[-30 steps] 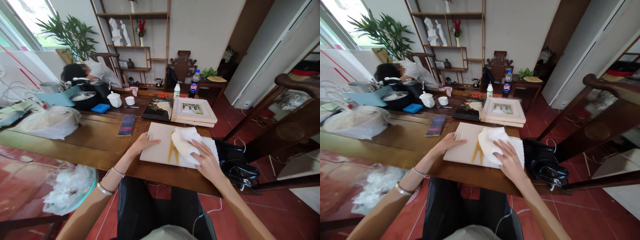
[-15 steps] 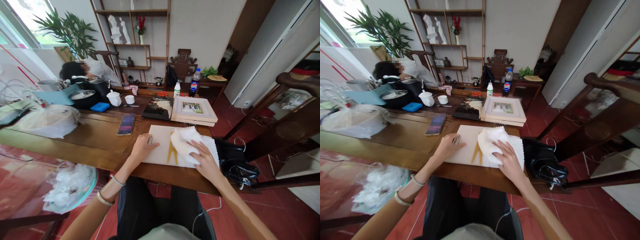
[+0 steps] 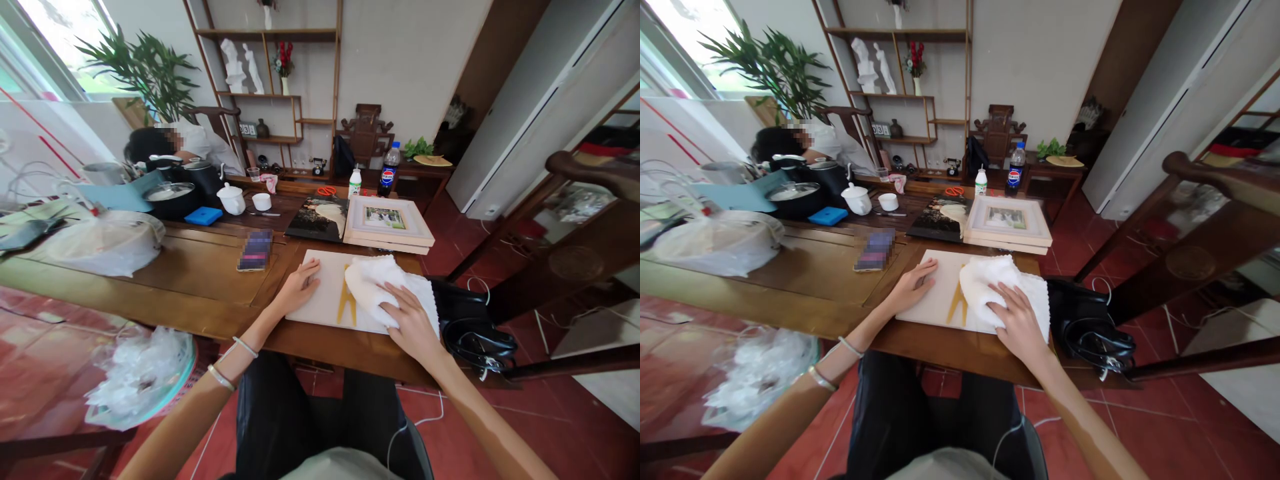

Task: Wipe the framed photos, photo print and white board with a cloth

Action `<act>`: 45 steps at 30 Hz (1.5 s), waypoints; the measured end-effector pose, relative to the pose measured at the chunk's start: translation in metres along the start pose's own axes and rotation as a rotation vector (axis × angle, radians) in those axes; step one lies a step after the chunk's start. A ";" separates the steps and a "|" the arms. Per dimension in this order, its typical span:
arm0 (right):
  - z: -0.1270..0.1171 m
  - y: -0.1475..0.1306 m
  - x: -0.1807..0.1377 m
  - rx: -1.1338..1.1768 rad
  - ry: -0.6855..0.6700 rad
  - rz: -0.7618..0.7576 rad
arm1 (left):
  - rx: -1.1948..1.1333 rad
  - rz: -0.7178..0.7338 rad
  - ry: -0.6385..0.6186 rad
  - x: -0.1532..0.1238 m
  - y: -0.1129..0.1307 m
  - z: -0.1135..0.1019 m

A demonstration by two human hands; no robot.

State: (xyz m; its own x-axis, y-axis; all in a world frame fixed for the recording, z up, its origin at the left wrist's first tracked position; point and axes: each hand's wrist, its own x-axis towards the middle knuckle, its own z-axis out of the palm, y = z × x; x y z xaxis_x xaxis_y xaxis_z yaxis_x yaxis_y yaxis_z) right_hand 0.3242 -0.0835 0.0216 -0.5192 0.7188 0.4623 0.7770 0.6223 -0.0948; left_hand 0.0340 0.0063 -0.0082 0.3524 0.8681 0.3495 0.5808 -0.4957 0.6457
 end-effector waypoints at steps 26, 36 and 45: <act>-0.009 0.017 0.034 0.007 -0.257 -0.056 | 0.062 0.006 0.063 -0.001 -0.005 0.004; -0.026 -0.010 0.014 0.104 -0.248 -0.039 | 0.062 0.031 0.057 -0.001 -0.005 0.002; 0.008 0.031 0.054 -0.008 -0.184 0.025 | 0.041 0.016 0.035 0.000 -0.005 0.000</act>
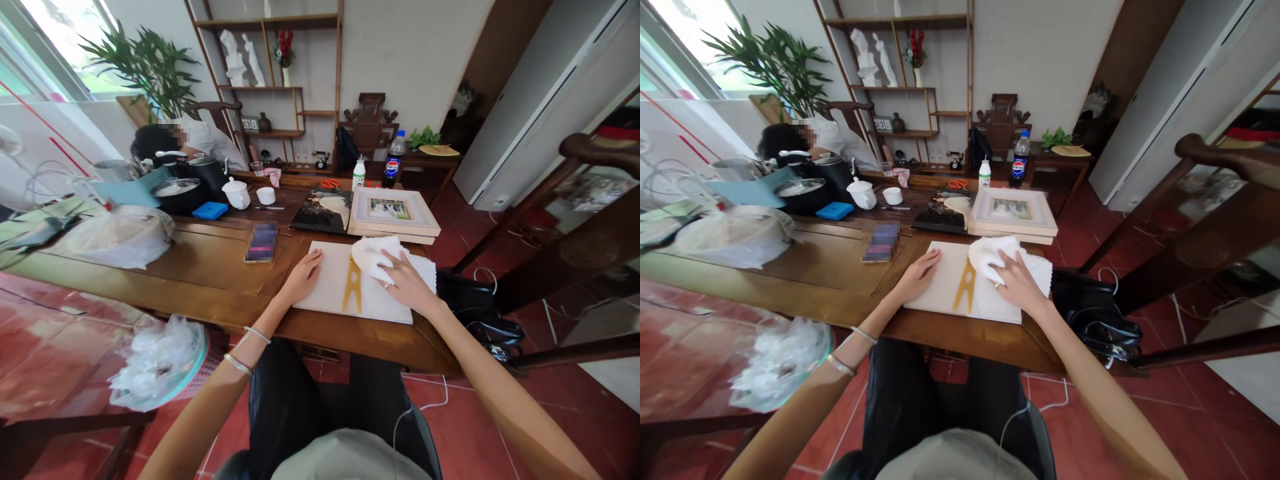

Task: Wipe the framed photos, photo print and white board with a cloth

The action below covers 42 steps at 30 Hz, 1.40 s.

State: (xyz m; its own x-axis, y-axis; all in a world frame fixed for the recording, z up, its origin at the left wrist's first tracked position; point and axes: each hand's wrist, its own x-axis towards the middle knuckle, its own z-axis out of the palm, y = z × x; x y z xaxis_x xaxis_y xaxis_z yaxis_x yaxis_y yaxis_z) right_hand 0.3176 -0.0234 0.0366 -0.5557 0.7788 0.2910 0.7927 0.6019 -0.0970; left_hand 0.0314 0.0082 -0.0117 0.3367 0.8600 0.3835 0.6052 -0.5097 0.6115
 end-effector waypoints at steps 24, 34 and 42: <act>0.003 -0.013 -0.004 -0.046 0.028 0.030 | 0.012 0.026 -0.005 0.000 -0.001 -0.001; -0.026 -0.063 -0.055 0.121 0.007 0.013 | 0.010 0.037 0.018 -0.001 -0.006 0.003; 0.014 -0.018 0.037 0.082 0.082 0.192 | 0.023 0.039 0.005 -0.001 -0.003 0.001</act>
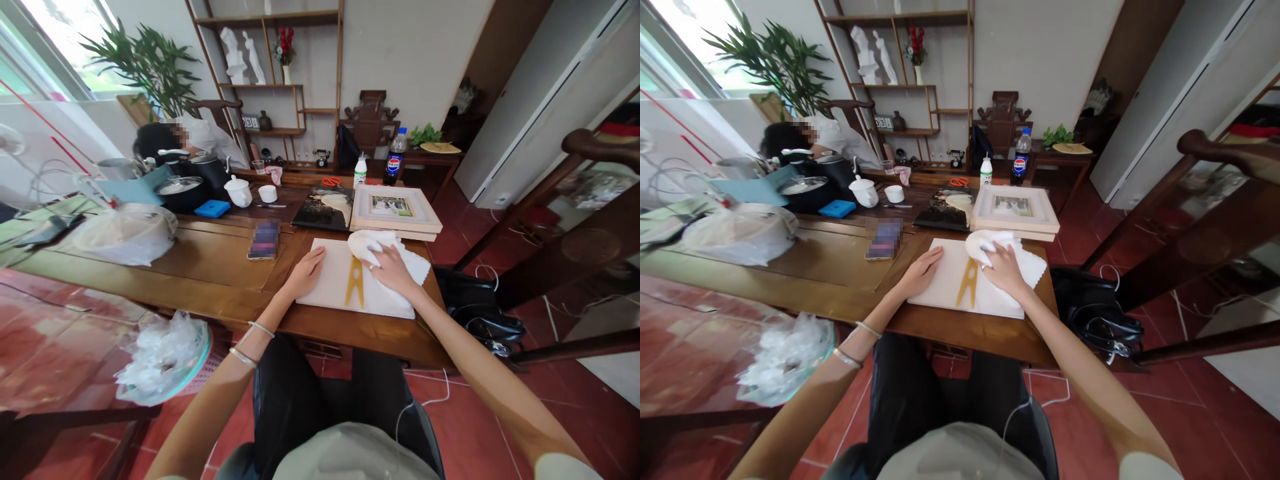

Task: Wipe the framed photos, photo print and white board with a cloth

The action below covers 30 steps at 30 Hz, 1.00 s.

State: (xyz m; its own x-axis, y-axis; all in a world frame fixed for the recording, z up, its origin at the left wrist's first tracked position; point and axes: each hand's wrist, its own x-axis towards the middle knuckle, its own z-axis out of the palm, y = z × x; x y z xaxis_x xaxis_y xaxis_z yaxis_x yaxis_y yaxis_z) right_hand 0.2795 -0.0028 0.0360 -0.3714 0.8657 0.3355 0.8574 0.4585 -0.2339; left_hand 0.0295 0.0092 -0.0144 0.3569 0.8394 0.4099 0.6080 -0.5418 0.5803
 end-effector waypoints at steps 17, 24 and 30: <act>-0.029 -0.034 -0.057 0.116 -0.234 -0.333 | 0.016 0.023 -0.016 0.001 0.000 -0.002; -0.003 -0.043 0.011 -0.084 -0.202 -0.118 | -0.022 0.011 -0.006 0.002 0.001 -0.002; -0.012 -0.099 -0.038 -0.178 -0.316 -0.270 | -0.107 0.036 -0.014 0.004 0.000 -0.003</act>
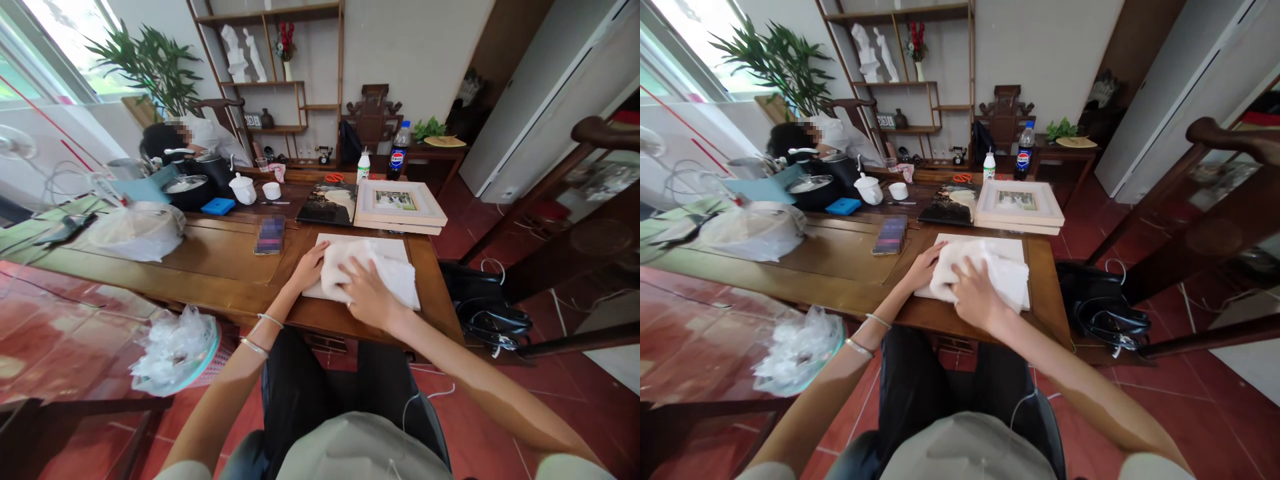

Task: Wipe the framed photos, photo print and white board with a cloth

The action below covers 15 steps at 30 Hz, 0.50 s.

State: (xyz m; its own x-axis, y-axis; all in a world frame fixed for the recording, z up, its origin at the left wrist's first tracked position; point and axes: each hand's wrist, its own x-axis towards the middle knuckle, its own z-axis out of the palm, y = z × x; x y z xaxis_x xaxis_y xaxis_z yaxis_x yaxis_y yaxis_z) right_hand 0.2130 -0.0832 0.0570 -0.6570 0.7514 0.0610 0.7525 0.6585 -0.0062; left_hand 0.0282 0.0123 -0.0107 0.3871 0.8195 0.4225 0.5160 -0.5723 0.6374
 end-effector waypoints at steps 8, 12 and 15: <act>-0.010 0.014 -0.008 0.132 -0.033 0.009 | -0.088 -0.024 0.049 -0.002 0.007 -0.002; -0.001 0.034 0.025 0.069 0.027 0.147 | -0.084 -0.053 0.040 -0.002 0.009 -0.003; 0.001 0.016 0.025 0.036 0.042 0.106 | -0.087 -0.004 0.027 -0.002 0.008 -0.004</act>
State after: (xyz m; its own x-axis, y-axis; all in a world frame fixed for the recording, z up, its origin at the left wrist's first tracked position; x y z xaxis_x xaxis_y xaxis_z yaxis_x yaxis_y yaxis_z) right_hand 0.2088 -0.0537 0.0576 -0.5704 0.8153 0.0995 0.8153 0.5767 -0.0510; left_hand 0.0283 0.0059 -0.0041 0.3642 0.8227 0.4365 0.4487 -0.5657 0.6918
